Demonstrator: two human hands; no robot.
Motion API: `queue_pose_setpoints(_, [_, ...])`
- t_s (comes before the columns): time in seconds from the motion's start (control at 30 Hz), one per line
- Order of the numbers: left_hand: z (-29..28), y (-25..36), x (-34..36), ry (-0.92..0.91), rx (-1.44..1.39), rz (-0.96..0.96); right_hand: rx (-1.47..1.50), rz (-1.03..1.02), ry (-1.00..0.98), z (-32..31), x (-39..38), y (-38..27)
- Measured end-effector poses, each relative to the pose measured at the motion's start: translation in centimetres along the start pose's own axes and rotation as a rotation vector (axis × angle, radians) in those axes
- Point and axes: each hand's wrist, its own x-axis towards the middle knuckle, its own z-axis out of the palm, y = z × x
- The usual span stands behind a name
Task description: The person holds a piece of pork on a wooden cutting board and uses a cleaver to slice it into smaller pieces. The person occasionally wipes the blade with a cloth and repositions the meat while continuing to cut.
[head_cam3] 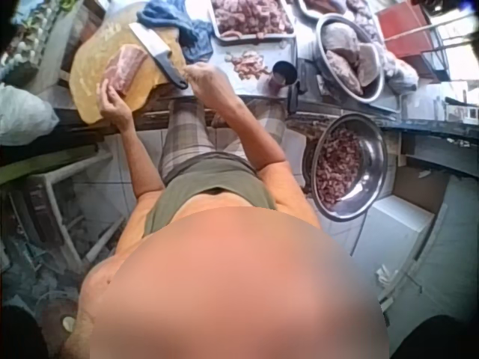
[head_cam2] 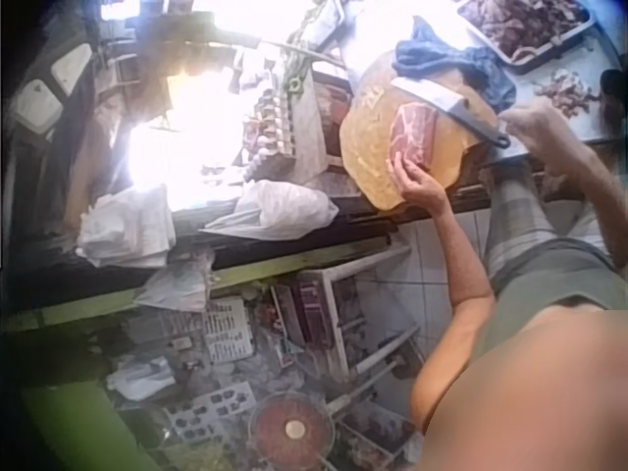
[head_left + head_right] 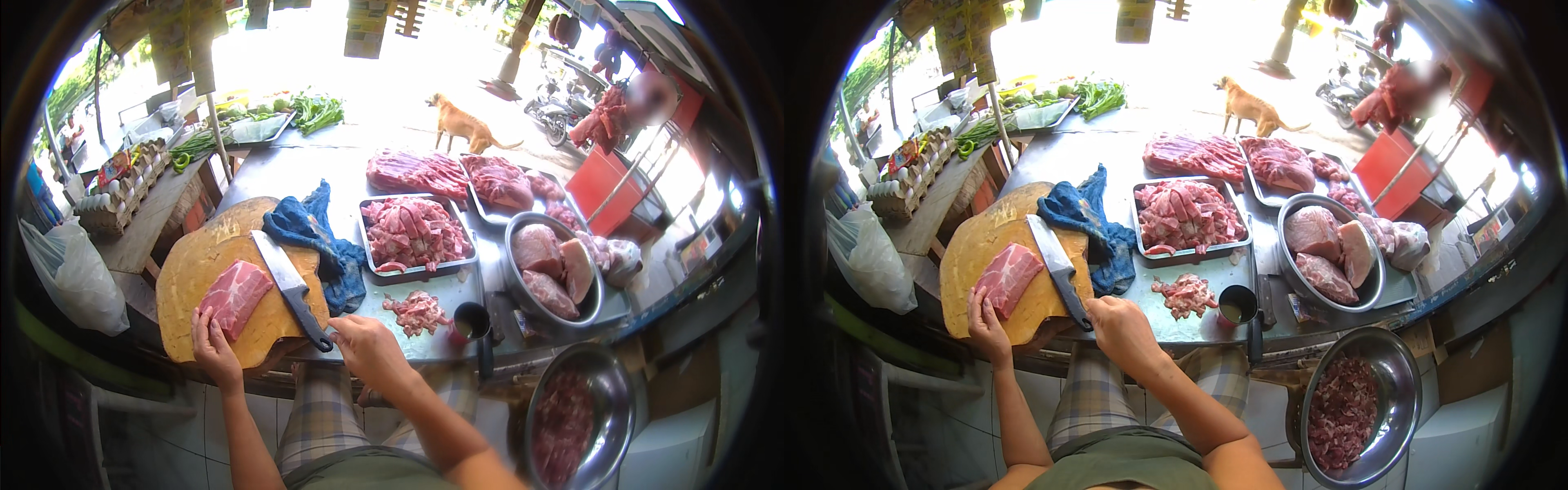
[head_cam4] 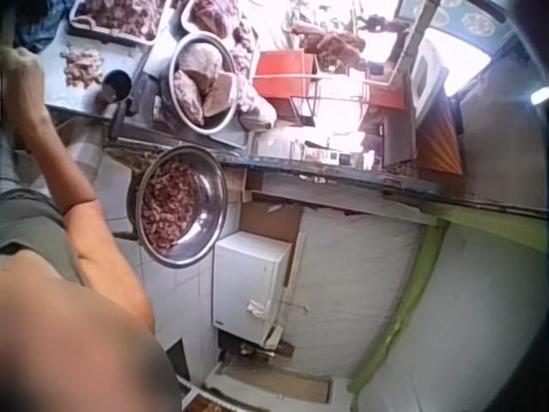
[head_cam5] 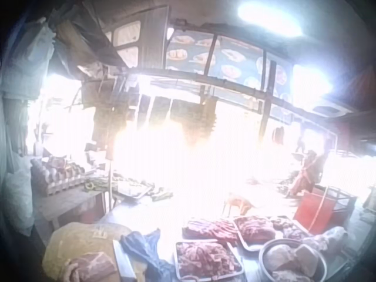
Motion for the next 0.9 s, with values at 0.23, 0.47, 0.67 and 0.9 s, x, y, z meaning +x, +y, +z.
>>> queue_pose_setpoints(0.23, [0.1, 0.0, -0.1, 0.003, -0.001, -0.016, 0.045, -0.015, 0.016, 1.0, -1.0, -0.3])
queue_pose_setpoints(0.47, [0.0, 0.2, 0.0, 0.0, 0.01, -0.02, 0.042, -0.001, -0.002, 1.2, -1.3, -0.3])
queue_pose_setpoints(0.67, [0.0, 0.3, 0.0, -0.002, -0.021, -0.039, 0.041, 0.037, -0.042, 1.4, -1.6, -0.3])
queue_pose_setpoints(0.9, [0.0, 0.3, -0.1, -0.001, 0.003, -0.03, 0.005, 0.002, -0.018, 1.5, -1.5, -0.1])
